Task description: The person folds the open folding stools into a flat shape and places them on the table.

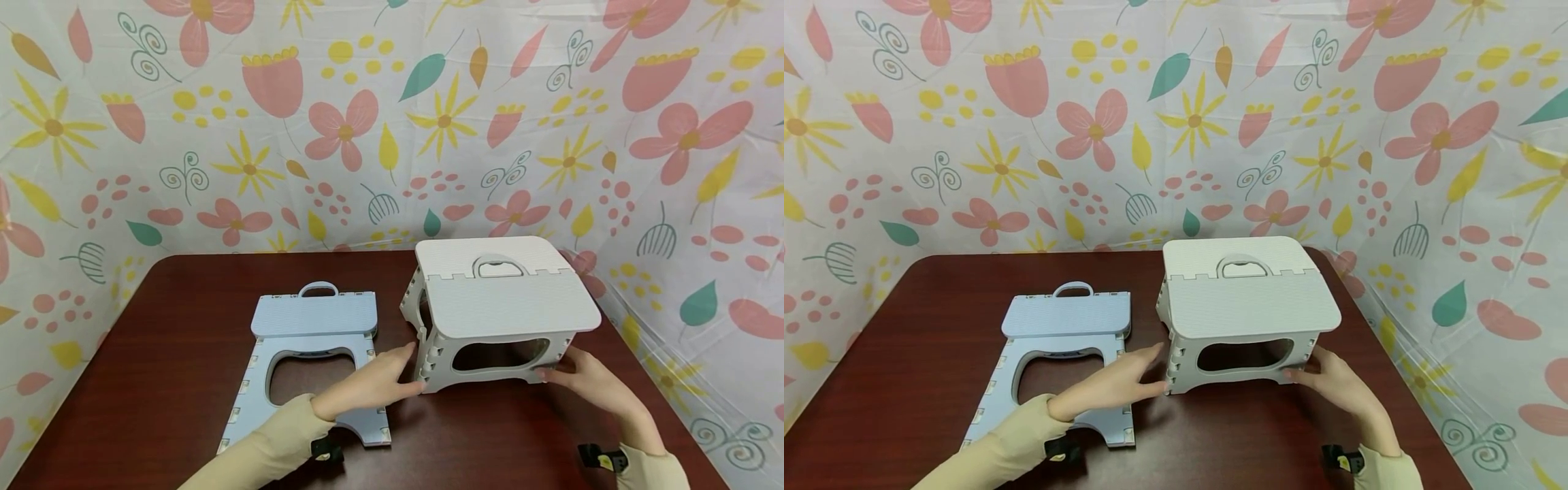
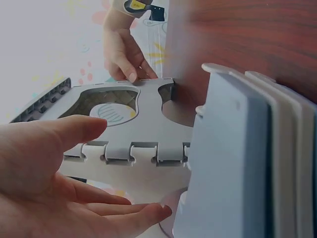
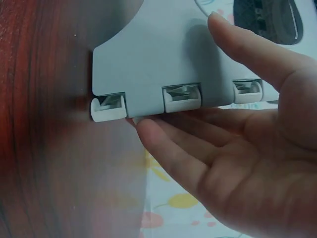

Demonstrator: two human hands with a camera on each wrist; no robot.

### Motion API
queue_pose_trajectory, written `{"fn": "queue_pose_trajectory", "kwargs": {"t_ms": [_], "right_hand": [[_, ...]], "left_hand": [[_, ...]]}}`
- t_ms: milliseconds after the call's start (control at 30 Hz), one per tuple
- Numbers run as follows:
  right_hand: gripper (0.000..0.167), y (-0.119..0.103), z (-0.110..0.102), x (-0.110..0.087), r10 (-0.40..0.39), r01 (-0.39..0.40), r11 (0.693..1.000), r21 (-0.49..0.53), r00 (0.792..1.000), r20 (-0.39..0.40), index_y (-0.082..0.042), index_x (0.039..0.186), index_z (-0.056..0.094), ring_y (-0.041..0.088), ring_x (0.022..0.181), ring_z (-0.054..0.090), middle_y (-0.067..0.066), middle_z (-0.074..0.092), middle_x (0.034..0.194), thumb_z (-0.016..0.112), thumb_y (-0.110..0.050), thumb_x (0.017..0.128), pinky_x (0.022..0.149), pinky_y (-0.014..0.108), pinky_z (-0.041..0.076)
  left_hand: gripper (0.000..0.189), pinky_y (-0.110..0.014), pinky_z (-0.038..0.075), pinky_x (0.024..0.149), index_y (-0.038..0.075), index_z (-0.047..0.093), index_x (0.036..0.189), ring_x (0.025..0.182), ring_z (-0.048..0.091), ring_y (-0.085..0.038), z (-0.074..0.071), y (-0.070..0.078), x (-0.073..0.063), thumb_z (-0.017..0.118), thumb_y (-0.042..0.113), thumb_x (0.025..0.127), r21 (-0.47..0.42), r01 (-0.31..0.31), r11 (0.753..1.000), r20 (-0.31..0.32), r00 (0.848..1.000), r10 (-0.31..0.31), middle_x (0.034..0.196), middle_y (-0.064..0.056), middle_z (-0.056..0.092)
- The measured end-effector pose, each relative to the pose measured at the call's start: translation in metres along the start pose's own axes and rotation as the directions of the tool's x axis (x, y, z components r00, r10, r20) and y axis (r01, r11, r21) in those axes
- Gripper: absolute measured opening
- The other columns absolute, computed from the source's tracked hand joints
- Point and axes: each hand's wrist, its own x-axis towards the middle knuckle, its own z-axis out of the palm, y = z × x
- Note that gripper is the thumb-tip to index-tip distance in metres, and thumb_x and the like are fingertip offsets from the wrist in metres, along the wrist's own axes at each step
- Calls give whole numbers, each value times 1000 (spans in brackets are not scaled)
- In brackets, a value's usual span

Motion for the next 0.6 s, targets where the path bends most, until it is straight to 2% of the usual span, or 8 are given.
{"fn": "queue_pose_trajectory", "kwargs": {"t_ms": [167,367,467,600], "right_hand": [[52,1,1,3,-1,-1,998,55,1000,29,7,126,50,2,89,61,18,63,114,68,-27,91,71,25,52],[50,3,3,5,-7,5,996,88,999,32,9,123,51,5,86,62,17,65,107,69,-25,90,71,27,53],[50,4,4,6,1,-2,999,52,1000,17,7,122,52,2,86,60,14,66,106,70,-27,90,71,26,51],[56,6,6,8,0,-1,999,40,1000,5,7,126,48,2,86,58,13,65,106,71,-28,88,71,25,49]], "left_hand": [[76,-39,41,108,-9,29,147,138,41,-26,3,2,7,58,40,96,-18,14,1000,11,1000,-14,149,-20,40],[73,-30,48,98,-9,34,144,127,53,-22,8,4,14,60,39,94,-27,-10,1000,-21,1000,9,143,-18,49],[71,-25,50,88,-7,38,142,116,61,-19,9,5,17,61,39,94,-40,-20,999,-34,999,18,133,-17,58],[72,-20,49,72,-7,36,142,89,66,-10,11,6,20,64,36,93,-84,-13,996,-43,999,10,111,-14,68]]}}
